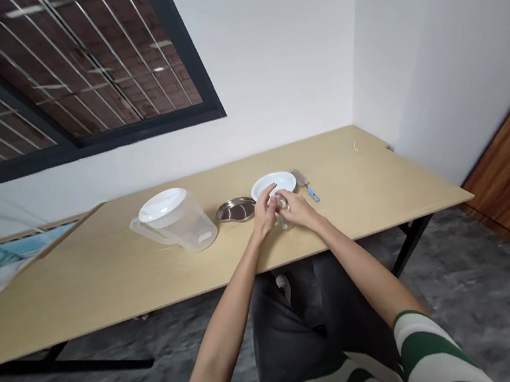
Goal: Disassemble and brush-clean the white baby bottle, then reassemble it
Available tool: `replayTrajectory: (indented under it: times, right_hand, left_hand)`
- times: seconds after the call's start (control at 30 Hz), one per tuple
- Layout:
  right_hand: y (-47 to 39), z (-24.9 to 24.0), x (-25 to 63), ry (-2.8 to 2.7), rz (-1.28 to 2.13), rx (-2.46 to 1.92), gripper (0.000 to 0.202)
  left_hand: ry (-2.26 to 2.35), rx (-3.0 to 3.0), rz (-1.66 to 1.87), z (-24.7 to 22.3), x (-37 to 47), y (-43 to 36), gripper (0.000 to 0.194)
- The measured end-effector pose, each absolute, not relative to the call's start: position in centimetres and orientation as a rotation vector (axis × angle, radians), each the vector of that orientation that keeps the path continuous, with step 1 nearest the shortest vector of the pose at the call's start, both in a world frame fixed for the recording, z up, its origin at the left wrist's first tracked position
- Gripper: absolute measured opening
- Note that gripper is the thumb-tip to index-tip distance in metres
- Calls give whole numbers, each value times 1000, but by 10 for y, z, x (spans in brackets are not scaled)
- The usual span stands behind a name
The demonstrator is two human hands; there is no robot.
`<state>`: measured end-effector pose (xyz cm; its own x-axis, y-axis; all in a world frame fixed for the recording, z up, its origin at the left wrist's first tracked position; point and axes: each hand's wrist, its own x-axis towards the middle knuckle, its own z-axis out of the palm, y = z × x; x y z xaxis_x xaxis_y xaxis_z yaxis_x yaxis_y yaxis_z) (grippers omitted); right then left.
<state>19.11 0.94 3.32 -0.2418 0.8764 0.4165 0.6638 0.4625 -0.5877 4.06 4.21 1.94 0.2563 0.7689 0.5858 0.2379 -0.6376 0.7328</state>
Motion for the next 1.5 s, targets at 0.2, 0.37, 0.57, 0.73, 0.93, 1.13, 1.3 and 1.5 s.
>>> replayTrajectory:
  times: [0.2, 0.37, 0.57, 0.73, 0.93, 1.13, 1.3, 1.5]
  right_hand:
    - [9, 20, 189, -1958, 400, -1308, 40]
    - [13, 16, 193, -1980, 384, -1248, 41]
    - [12, 15, 193, -1946, 387, -1238, 38]
    - [17, 15, 189, -1838, 421, -1176, 38]
    - [0, -12, 207, -1529, 687, -1136, 89]
    - [-30, -62, 220, -1258, 762, -1228, 79]
    - [-31, -39, 217, -1459, 487, -1264, 68]
    - [-21, 30, 196, -1836, 122, -1424, 65]
  left_hand:
    - [928, 2039, 1497, 10, 69, 47, 48]
    - [965, 2058, 1583, -2, 69, 52, 47]
    - [966, 2007, 1600, 0, 72, 52, 50]
    - [947, 2045, 1483, 7, 61, 47, 60]
    - [983, 1737, 1688, -21, 31, 30, 80]
    - [1021, 1786, 1572, -44, 32, 24, 83]
    - [1031, 1792, 1514, -33, 52, 37, 85]
    - [1066, 1745, 1476, -32, 60, 46, 35]
